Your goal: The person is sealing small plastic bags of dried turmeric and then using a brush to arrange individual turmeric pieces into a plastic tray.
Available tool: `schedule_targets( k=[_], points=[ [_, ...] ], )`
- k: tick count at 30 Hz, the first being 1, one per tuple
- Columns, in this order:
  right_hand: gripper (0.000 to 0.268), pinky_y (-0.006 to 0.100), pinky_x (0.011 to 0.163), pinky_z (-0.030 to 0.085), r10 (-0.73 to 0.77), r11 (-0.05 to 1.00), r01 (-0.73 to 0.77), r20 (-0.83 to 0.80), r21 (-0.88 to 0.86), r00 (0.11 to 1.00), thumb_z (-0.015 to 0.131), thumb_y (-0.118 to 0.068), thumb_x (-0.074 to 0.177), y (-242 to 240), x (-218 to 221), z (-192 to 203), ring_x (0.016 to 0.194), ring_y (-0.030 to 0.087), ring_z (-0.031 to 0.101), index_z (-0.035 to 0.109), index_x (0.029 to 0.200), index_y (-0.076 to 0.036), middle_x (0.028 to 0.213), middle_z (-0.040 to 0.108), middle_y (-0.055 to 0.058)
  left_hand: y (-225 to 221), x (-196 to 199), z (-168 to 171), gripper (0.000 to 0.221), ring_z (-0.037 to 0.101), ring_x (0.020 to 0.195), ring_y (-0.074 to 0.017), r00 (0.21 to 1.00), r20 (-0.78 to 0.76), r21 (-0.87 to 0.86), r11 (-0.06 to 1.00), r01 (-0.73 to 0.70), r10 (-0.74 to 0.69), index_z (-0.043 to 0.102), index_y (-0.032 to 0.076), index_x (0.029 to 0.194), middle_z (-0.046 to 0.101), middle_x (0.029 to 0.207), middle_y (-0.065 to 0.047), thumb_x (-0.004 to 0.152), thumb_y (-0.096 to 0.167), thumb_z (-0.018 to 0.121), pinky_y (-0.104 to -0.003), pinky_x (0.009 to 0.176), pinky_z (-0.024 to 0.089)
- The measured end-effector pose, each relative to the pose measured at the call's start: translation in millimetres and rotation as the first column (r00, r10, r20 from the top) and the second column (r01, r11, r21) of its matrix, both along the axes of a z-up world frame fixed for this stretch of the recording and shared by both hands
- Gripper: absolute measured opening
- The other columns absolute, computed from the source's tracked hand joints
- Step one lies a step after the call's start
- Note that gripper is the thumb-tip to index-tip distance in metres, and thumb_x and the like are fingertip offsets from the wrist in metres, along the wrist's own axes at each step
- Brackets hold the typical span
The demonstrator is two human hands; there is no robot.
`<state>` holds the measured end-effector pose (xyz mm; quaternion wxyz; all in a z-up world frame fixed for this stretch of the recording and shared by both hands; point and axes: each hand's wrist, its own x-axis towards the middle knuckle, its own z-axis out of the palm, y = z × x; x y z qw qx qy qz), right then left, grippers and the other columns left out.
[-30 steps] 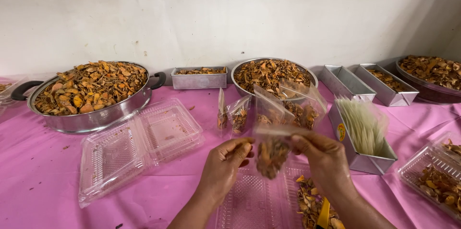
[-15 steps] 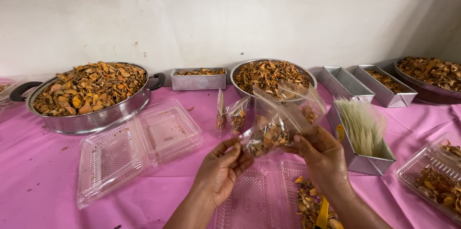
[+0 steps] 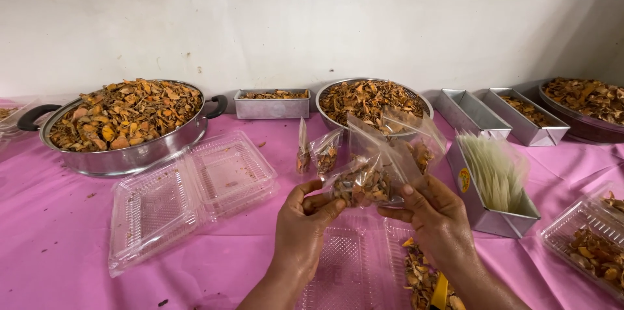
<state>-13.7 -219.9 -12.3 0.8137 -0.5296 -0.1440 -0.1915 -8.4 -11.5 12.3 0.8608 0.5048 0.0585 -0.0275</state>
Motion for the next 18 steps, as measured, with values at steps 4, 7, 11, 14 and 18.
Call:
schedule_targets(
  k=[4,7,11,14,18],
  points=[
    [0.007,0.059,0.073,0.07,-0.065,0.996,0.067,-0.035,0.051,0.997,0.063,0.001,0.095,-2.4,2.5,-4.5,0.089,0.038,0.076,0.068,0.097,0.005,0.098,0.074,0.018,1.1,-0.6,-2.6,0.044,0.074,0.085,-0.0254,0.997,0.079,0.058,0.998,-0.01,0.005,0.068,-0.001,0.118,0.076,0.087,-0.015,0.077,-0.003,0.082,-0.038,0.087,0.066],
    [0.008,0.059,0.073,0.07,-0.052,0.996,0.055,-0.032,0.077,0.998,0.063,-0.001,0.095,-1.9,4.0,-7.2,0.09,0.037,0.076,0.07,0.097,0.003,0.1,0.076,0.021,2.1,7.6,-12.7,0.031,0.068,0.078,-0.0277,0.999,0.033,-0.013,1.0,0.016,-0.016,0.07,-0.006,0.104,0.072,0.085,-0.019,0.076,-0.012,0.083,-0.037,0.077,0.063],
    [0.009,0.06,0.083,0.067,0.048,0.997,-0.048,0.004,0.053,0.999,0.06,-0.004,0.098,-0.2,2.6,-7.3,0.093,0.042,0.079,0.064,0.091,0.0,0.098,0.076,0.02,4.8,16.7,-24.4,0.014,0.066,0.08,-0.0262,0.997,0.016,-0.103,0.992,0.075,-0.073,0.074,-0.003,0.092,0.071,0.085,-0.016,0.081,-0.008,0.08,-0.037,0.078,0.058],
    [0.012,0.061,0.085,0.066,0.121,0.991,-0.123,0.035,0.058,0.992,0.058,-0.003,0.1,-2.0,1.2,-5.2,0.095,0.041,0.078,0.063,0.089,-0.001,0.097,0.076,0.019,4.3,19.1,-28.7,0.013,0.064,0.087,-0.0256,0.994,-0.037,-0.135,0.986,0.101,-0.107,0.076,0.004,0.089,0.073,0.089,-0.011,0.08,0.012,0.081,-0.039,0.08,0.052],
    [0.011,0.064,0.089,0.064,0.178,0.978,-0.185,0.07,0.101,0.981,0.058,-0.002,0.1,-4.9,-2.2,1.2,0.094,0.035,0.076,0.067,0.095,-0.003,0.089,0.071,0.008,5.4,17.6,-26.1,0.037,0.066,0.106,-0.0303,0.977,0.016,-0.075,0.974,0.214,-0.213,0.076,0.007,0.089,0.076,0.101,-0.012,0.084,0.042,0.068,-0.048,0.089,0.052]
  ],
)
